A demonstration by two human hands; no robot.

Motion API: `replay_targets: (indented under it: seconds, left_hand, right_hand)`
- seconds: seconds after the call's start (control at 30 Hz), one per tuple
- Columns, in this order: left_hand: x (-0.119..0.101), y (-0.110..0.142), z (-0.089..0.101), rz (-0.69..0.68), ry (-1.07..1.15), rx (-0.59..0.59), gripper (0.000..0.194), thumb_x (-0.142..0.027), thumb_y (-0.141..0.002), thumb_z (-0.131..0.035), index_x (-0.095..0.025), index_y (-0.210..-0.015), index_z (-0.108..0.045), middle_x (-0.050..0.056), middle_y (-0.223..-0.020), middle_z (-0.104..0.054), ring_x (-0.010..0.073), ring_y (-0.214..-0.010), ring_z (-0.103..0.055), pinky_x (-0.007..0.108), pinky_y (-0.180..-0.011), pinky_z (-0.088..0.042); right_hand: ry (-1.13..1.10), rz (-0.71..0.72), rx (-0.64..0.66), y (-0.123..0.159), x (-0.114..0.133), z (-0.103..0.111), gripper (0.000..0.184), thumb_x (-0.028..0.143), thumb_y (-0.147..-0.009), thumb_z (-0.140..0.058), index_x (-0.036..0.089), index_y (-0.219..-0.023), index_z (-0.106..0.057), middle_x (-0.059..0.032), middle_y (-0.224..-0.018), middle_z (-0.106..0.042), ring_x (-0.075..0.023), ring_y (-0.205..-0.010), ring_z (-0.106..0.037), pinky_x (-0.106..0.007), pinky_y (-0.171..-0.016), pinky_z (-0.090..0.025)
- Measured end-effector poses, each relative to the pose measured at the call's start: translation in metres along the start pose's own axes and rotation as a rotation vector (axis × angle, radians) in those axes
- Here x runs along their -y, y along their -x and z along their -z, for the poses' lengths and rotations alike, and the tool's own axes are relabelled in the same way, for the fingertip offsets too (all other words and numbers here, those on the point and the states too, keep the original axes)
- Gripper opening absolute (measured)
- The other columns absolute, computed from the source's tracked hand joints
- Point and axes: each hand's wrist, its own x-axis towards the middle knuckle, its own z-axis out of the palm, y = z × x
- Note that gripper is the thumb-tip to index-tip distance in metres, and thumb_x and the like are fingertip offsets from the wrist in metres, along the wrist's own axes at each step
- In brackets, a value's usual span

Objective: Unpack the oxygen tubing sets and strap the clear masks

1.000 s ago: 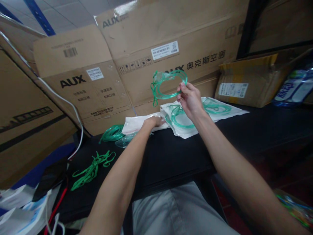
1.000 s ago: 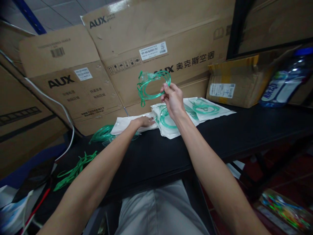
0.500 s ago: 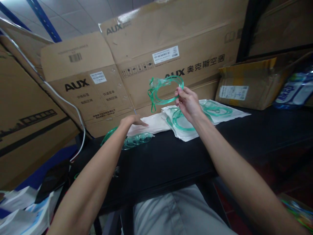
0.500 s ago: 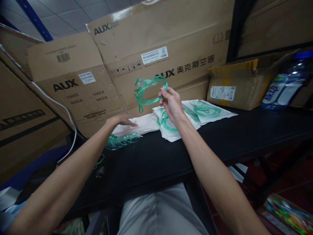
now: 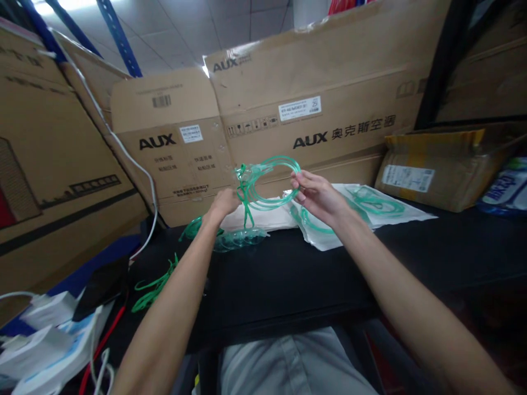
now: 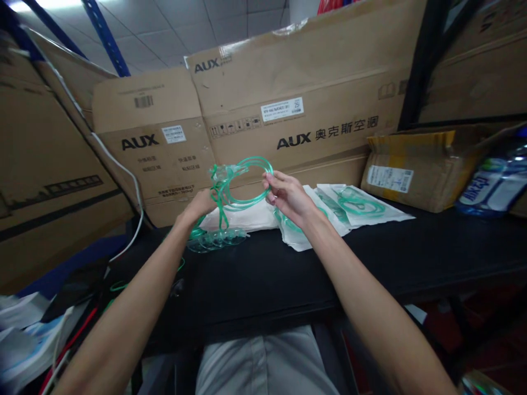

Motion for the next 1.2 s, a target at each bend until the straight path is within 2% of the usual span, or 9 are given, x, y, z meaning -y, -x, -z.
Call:
replay_targets:
  seconds: [0.13, 0.23, 0.4, 0.57, 0.63, 0.73, 0.83, 1.03, 1.2]
  left_hand:
    - [0.013, 0.057, 0.014, 0.062, 0.134, -0.25, 0.051, -0.035, -0.099, -0.03, -0.015, -0.128, -0.067, 0.011, -0.123, -0.072, 0.0283, -0.114, -0.065, 0.031, -0.091, -0.048]
    - [0.022, 0.098, 0.008, -0.004, 0.416, -0.306, 0.048, -0.043, -0.097, -0.039, -0.018, -0.123, -0.071, 0.007, -0.114, -0.076, 0.0258, -0.104, -0.068, 0.03, -0.09, -0.05]
    - [0.029, 0.133, -0.01, -0.092, 0.68, -0.14, 0.052, -0.056, -0.095, -0.046, -0.022, -0.124, -0.072, 0.005, -0.129, -0.07, 0.0268, -0.12, -0.062, 0.034, -0.106, -0.043]
    - [0.018, 0.145, -0.019, -0.168, 0.76, 0.172, 0.054, -0.061, -0.095, -0.046, -0.022, -0.121, -0.073, 0.006, -0.119, -0.074, 0.0252, -0.103, -0.069, 0.033, -0.092, -0.052]
    - [0.012, 0.147, -0.021, -0.19, 0.684, 0.193, 0.051, -0.061, -0.093, -0.05, -0.026, -0.121, -0.073, 0.003, -0.119, -0.074, 0.0248, -0.101, -0.069, 0.032, -0.091, -0.052]
    - [0.004, 0.149, -0.024, -0.219, 0.576, 0.164, 0.048, -0.062, -0.091, -0.052, -0.029, -0.118, -0.074, 0.002, -0.121, -0.073, 0.0253, -0.103, -0.068, 0.032, -0.091, -0.05]
    - [0.001, 0.149, -0.028, -0.246, 0.54, 0.17, 0.048, -0.062, -0.09, -0.054, -0.028, -0.115, -0.075, 0.004, -0.12, -0.073, 0.0262, -0.107, -0.066, 0.032, -0.092, -0.05]
    - [0.002, 0.149, -0.035, -0.238, 0.539, 0.235, 0.049, -0.063, -0.087, -0.058, -0.029, -0.119, -0.072, 0.003, -0.124, -0.071, 0.0261, -0.111, -0.064, 0.032, -0.1, -0.045]
    - [0.001, 0.146, -0.04, -0.166, 0.628, 0.271, 0.054, -0.062, -0.096, -0.038, -0.025, -0.11, -0.076, 0.002, -0.118, -0.074, 0.0258, -0.113, -0.065, 0.031, -0.102, -0.043]
  right_hand:
    - [0.005, -0.115, 0.083, 0.027, 0.003, -0.01, 0.021, 0.027, -0.078, -0.078, 0.014, -0.087, -0.065, 0.0038, -0.073, -0.055, -0.0041, -0.05, -0.043, -0.018, -0.048, -0.036]
    - [0.016, -0.23, 0.102, 0.055, -0.001, -0.013, 0.021, 0.028, -0.08, -0.078, 0.015, -0.089, -0.064, 0.0033, -0.074, -0.055, -0.0043, -0.049, -0.044, -0.018, -0.047, -0.035]
    - [0.042, -0.442, 0.031, 0.101, -0.021, -0.005, 0.028, 0.034, -0.077, -0.081, 0.015, -0.09, -0.066, 0.0023, -0.072, -0.057, -0.0046, -0.046, -0.042, -0.02, -0.043, -0.031]
    - [0.382, -0.515, 0.009, 0.121, -0.04, 0.011, 0.032, 0.044, -0.081, -0.075, 0.014, -0.091, -0.069, -0.0009, -0.071, -0.06, -0.0072, -0.045, -0.043, -0.024, -0.044, -0.032]
    - [0.742, -0.415, -0.027, 0.122, -0.045, 0.015, 0.032, 0.042, -0.083, -0.072, 0.014, -0.098, -0.071, -0.0035, -0.072, -0.062, -0.012, -0.048, -0.049, -0.028, -0.048, -0.039]
    - [1.269, -0.046, -0.07, 0.123, -0.049, 0.012, 0.032, 0.03, -0.086, -0.067, 0.018, -0.115, -0.07, -0.0113, -0.097, -0.068, -0.0239, -0.074, -0.065, -0.039, -0.07, -0.052]
    - [1.485, 0.209, 0.097, 0.118, -0.053, 0.001, 0.026, 0.023, -0.094, -0.057, 0.021, -0.116, -0.07, -0.014, -0.115, -0.064, -0.0289, -0.1, -0.064, -0.044, -0.089, -0.052]
    - [1.654, 0.213, 0.523, 0.091, -0.064, -0.022, 0.019, 0.016, -0.097, -0.055, 0.016, -0.109, -0.069, -0.0135, -0.105, -0.067, -0.0284, -0.102, -0.061, -0.043, -0.087, -0.05]
    - [1.492, 0.138, 0.498, 0.089, -0.074, -0.026, 0.013, 0.017, -0.1, -0.05, 0.016, -0.097, -0.063, -0.0083, -0.098, -0.063, -0.0204, -0.086, -0.062, -0.032, -0.078, -0.048]
